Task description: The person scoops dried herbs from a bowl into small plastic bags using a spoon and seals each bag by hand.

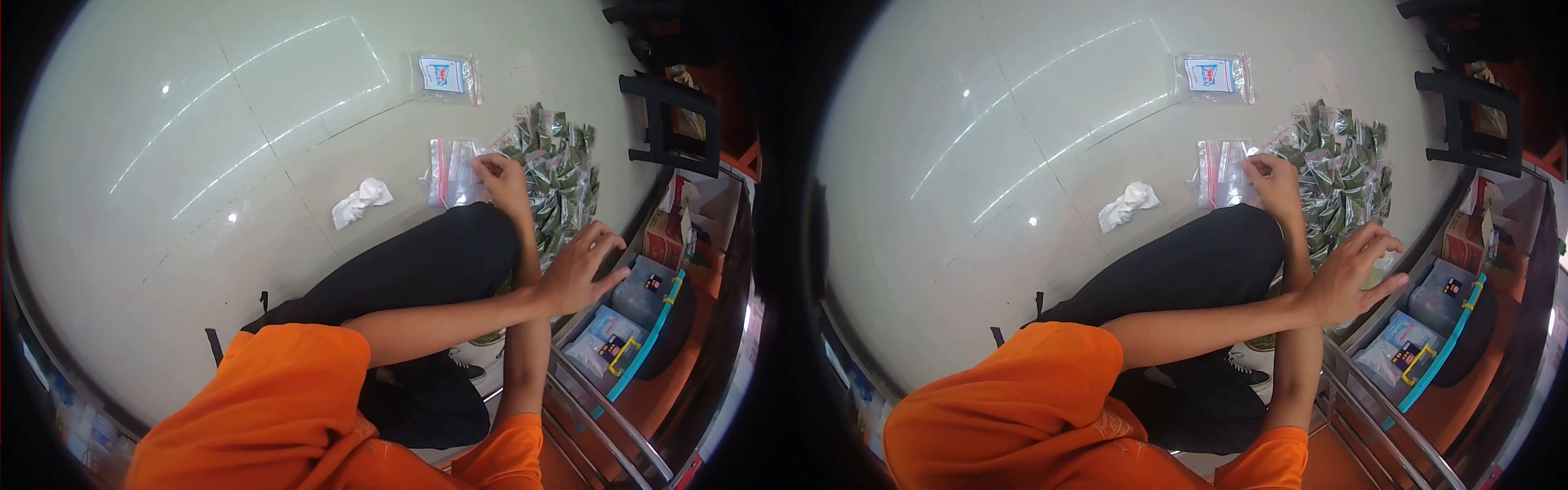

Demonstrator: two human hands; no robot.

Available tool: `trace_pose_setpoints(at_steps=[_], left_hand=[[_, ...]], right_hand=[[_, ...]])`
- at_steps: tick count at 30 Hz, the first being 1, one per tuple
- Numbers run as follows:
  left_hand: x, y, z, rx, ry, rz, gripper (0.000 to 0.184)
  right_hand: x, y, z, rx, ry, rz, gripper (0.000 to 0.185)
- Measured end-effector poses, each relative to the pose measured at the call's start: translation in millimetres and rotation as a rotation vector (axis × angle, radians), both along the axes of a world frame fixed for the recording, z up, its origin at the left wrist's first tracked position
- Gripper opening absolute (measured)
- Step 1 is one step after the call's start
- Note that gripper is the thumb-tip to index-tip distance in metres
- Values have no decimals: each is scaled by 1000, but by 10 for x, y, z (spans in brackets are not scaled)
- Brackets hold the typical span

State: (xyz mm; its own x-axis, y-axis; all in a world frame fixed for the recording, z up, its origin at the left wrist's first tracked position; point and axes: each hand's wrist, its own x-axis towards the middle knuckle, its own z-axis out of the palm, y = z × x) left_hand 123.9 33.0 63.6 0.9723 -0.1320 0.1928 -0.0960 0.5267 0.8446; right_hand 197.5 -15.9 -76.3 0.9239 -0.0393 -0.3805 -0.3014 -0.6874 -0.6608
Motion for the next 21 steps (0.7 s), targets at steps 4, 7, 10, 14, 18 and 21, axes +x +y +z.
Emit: trace_pose_setpoints(at_steps=[4, 7, 10, 14, 18, 21], left_hand=[[28, -4, -24, 23, 34, 18, 31], [66, -18, -83, 334, 12, 269, 22], [90, -9, -161, 344, 55, 175, 15], [-169, -119, -311, 225, -42, -210, 27], [-353, -32, -219, 17, 142, -700, 24], [-419, 94, -162, -39, 188, -755, 22]], right_hand=[[-202, -77, 247, 132, -27, -172, 22], [-649, -185, 639, 71, -416, -373, 22], [-1127, -492, 1105, 184, -430, -699, 21], [-1774, -467, 1575, 149, -605, -777, 20], [-2122, -352, 1811, 103, -626, -781, 21], [-2218, -235, 1855, 123, -646, -746, 22]])
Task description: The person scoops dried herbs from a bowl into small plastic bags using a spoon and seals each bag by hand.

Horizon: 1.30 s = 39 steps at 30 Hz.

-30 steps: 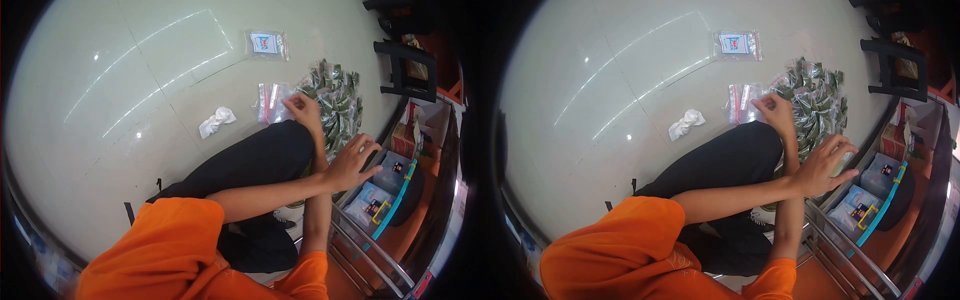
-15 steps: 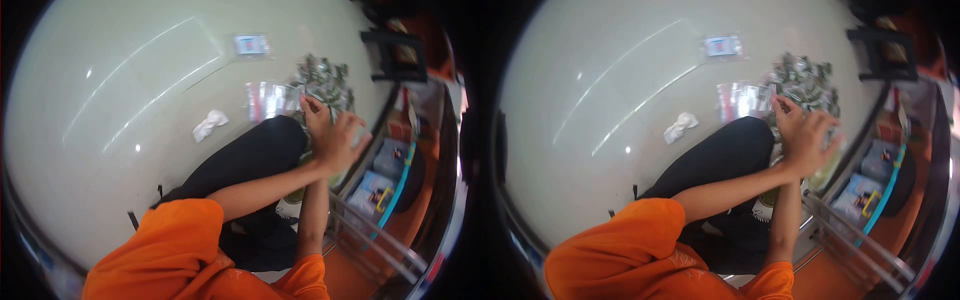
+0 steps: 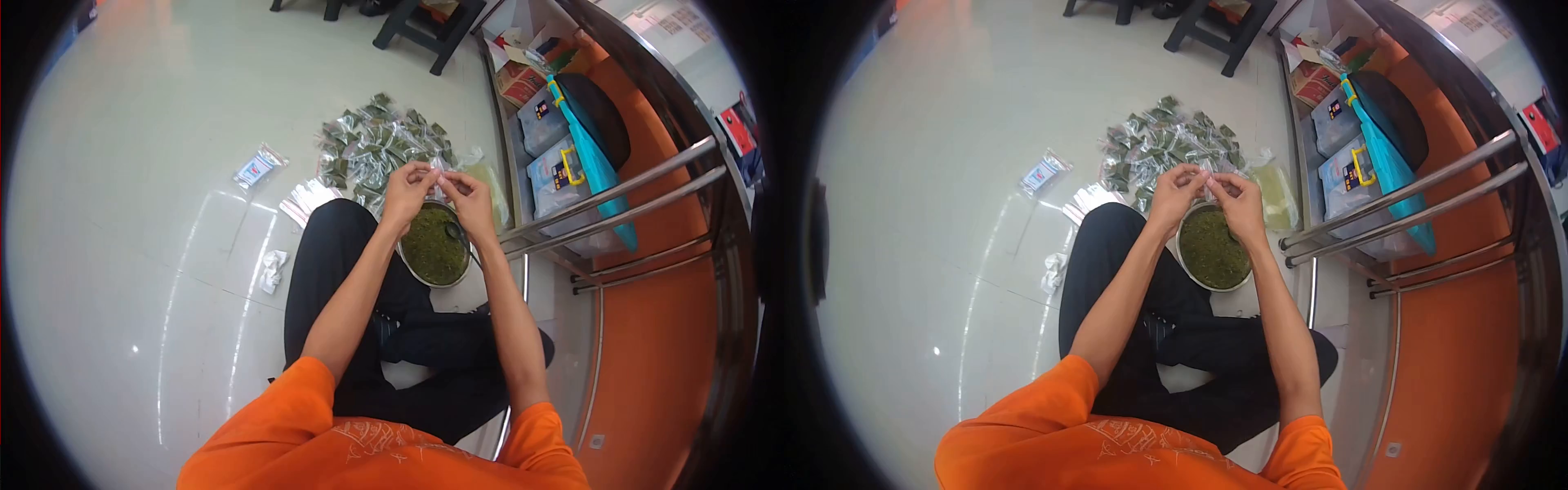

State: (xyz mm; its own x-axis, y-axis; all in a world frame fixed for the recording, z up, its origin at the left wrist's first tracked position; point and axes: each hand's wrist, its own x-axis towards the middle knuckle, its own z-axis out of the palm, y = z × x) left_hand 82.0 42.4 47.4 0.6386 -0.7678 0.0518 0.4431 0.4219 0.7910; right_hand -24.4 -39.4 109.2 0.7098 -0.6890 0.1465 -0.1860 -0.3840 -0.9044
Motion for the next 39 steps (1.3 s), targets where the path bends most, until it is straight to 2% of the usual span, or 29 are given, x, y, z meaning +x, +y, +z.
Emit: trace_pose_setpoints(at_steps=[2, 5, 7, 9, 10, 11, 12, 13, 15, 21, 23, 24, 25, 27, 30, 32, 34, 35, 37, 39], left_hand=[[4, 97, 59, 23, -51, 32, 21], [-77, 256, 121, -13, -67, 65, 22], [-113, 328, 219, -32, -31, 89, 23], [-170, 387, 343, -33, -26, 84, 24], [-207, 431, 422, -38, -5, 130, 23], [-241, 466, 470, -41, 9, 168, 23], [-245, 489, 492, -77, 39, 178, 23], [-260, 534, 554, -51, 2, 132, 23], [-291, 642, 756, -53, -33, 225, 23], [-296, 592, 636, 18, -114, 111, 21], [-326, 493, 509, 45, -195, 46, 20], [-352, 433, 441, 57, -252, 24, 18], [-400, 383, 421, 76, -314, -3, 16], [-462, 288, 306, 160, -448, -83, 14], [-633, 135, 159, 261, -511, -145, 11], [-709, 3, -17, 306, -659, -120, 13], [-770, -80, -96, 371, -733, -112, 15], [-779, -121, -124, 408, -749, -115, 16], [-765, -148, -105, 468, -791, -120, 20], [-720, -158, -127, 451, -845, -92, 23]], right_hand=[[-12, 40, -2, -33, 46, 34, 23], [-11, 77, 35, -127, -47, 81, 23], [-26, 135, 239, -66, -81, 99, 22], [-57, 175, 472, -382, 119, 154, 23], [-70, 226, 590, -353, 94, 120, 23], [-68, 291, 707, -451, 107, 179, 22], [-79, 341, 776, -550, 122, 229, 22], [-99, 375, 787, -523, 96, 176, 22], [-96, 407, 840, -806, -59, 241, 21], [-319, 298, 721, -742, 41, 259, 24], [-469, 221, 557, -541, -21, 210, 27], [-573, 212, 497, -392, -20, 173, 22], [-676, 171, 400, -390, -19, 164, 22], [-864, 39, 125, 37, -147, 151, 15], [-1058, -127, -267, -29, -210, 78, 14], [-1094, -226, -467, -16, -165, 30, 14], [-1094, -239, -511, -102, -93, -11, 12], [-1077, -238, -547, -66, -96, -13, 12], [-1027, -231, -598, -253, -141, 6, 9], [-1008, -216, -626, -279, -146, 44, 9]])
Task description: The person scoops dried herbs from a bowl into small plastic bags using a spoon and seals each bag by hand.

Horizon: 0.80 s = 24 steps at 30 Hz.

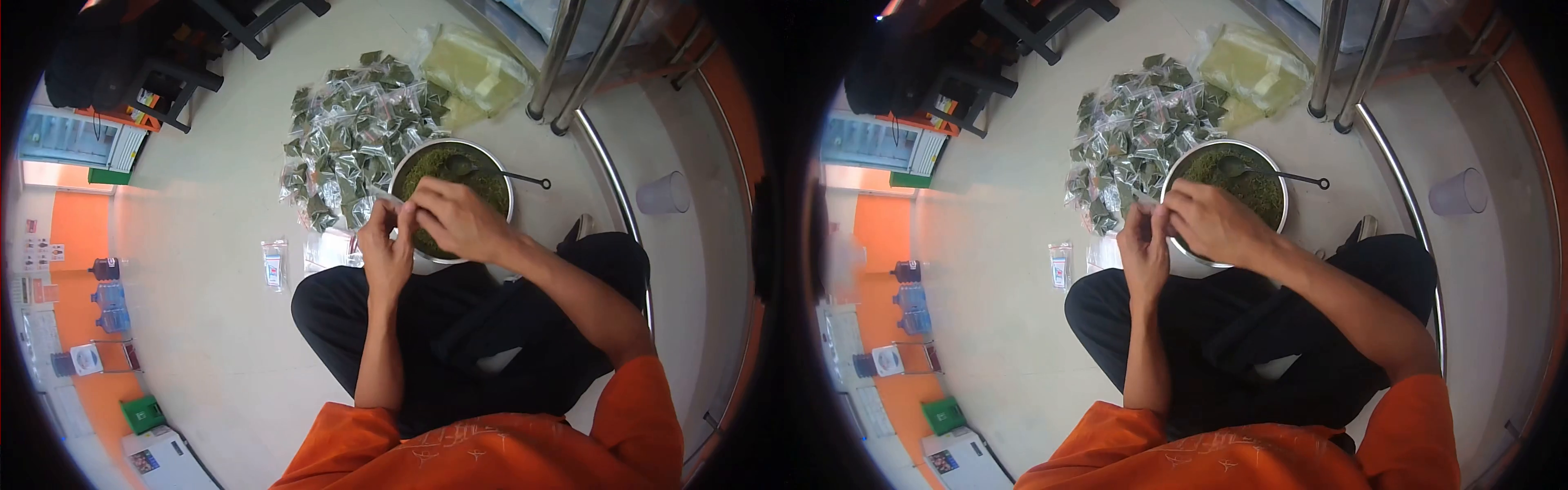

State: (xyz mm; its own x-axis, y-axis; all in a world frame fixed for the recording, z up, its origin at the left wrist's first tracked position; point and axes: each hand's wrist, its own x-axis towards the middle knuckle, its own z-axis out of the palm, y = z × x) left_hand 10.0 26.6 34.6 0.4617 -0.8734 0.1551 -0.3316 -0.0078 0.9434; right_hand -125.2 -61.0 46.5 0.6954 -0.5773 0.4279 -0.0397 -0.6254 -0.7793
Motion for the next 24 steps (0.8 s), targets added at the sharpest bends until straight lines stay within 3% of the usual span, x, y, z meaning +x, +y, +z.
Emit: trace_pose_setpoints(at_steps=[8, 14, 18, 24], left_hand=[[-17, -7, -54, 84, -92, -139, 25], [-125, -14, -164, 60, -210, -67, 24], [-172, -87, -241, -47, -131, -84, 22], [-186, -14, -178, 18, -8, -30, 27]], right_hand=[[-89, 28, -129, -43, 30, -69, 10], [-110, 47, -108, -182, 214, -101, 17], [-86, 65, -123, -221, 248, -176, 17], [-107, 12, -108, -184, 220, -159, 18]])
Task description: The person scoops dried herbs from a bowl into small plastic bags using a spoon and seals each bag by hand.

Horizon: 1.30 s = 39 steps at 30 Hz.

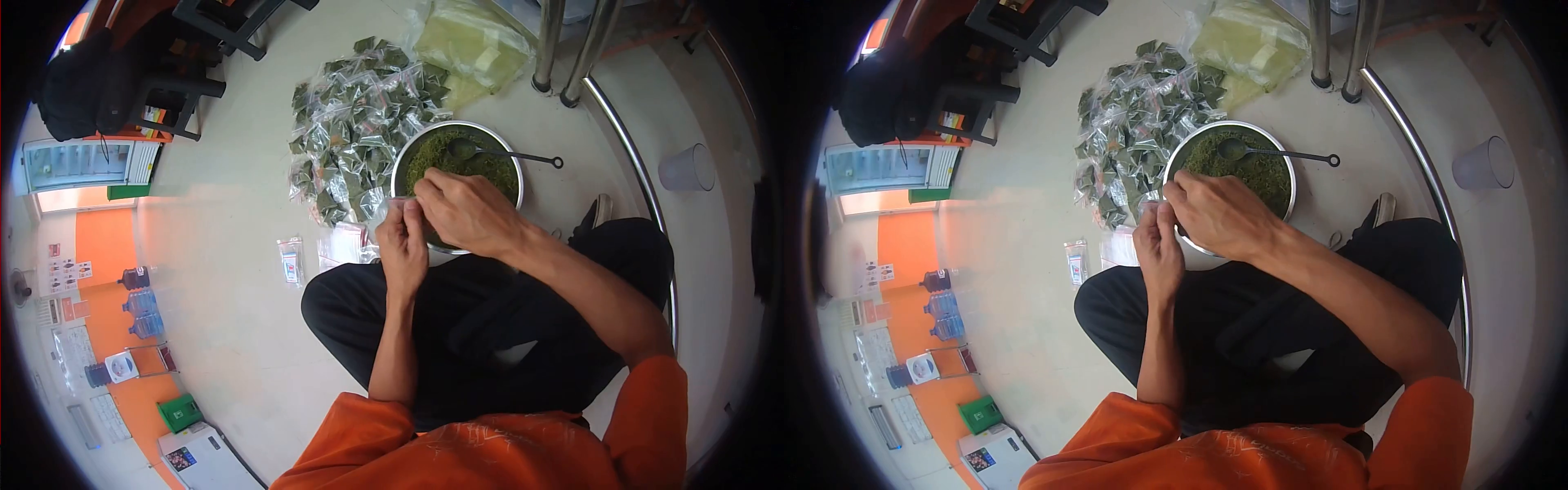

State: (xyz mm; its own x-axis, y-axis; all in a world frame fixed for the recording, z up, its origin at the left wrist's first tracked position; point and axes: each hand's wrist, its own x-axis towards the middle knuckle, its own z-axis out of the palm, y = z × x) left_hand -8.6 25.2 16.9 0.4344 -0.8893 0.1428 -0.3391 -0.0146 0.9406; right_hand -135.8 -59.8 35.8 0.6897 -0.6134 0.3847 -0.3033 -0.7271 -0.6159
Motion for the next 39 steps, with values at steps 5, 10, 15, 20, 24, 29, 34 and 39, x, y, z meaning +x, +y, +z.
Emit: trace_pose_setpoints(at_steps=[5, 10, 15, 20, 24, 29, 34, 39], left_hand=[[145, 75, -3, 86, -171, -73, 34], [85, 23, 117, 109, -254, -115, 38], [97, 24, 65, 152, -384, -169, 32], [42, 22, -106, 134, -359, -133, 30], [-82, 41, -18, 218, -263, -92, 32], [30, 52, -192, 186, 48, 34, 42], [-6, 43, -88, 185, 57, 40, 46], [-35, 11, 73, 267, 185, 66, 49]], right_hand=[[-62, -61, 18, 115, -23, 191, 13], [-62, -44, -6, 115, -84, 129, 9], [-40, -23, -78, 143, -95, 103, 9], [-53, 3, -55, 51, 11, 63, 11], [-106, -98, 23, 5, 46, -86, 15], [-103, -68, 64, -205, -46, -74, 15], [-52, 66, -26, -130, -83, 53, 17], [-94, 29, 52, 6, -91, 153, 14]])
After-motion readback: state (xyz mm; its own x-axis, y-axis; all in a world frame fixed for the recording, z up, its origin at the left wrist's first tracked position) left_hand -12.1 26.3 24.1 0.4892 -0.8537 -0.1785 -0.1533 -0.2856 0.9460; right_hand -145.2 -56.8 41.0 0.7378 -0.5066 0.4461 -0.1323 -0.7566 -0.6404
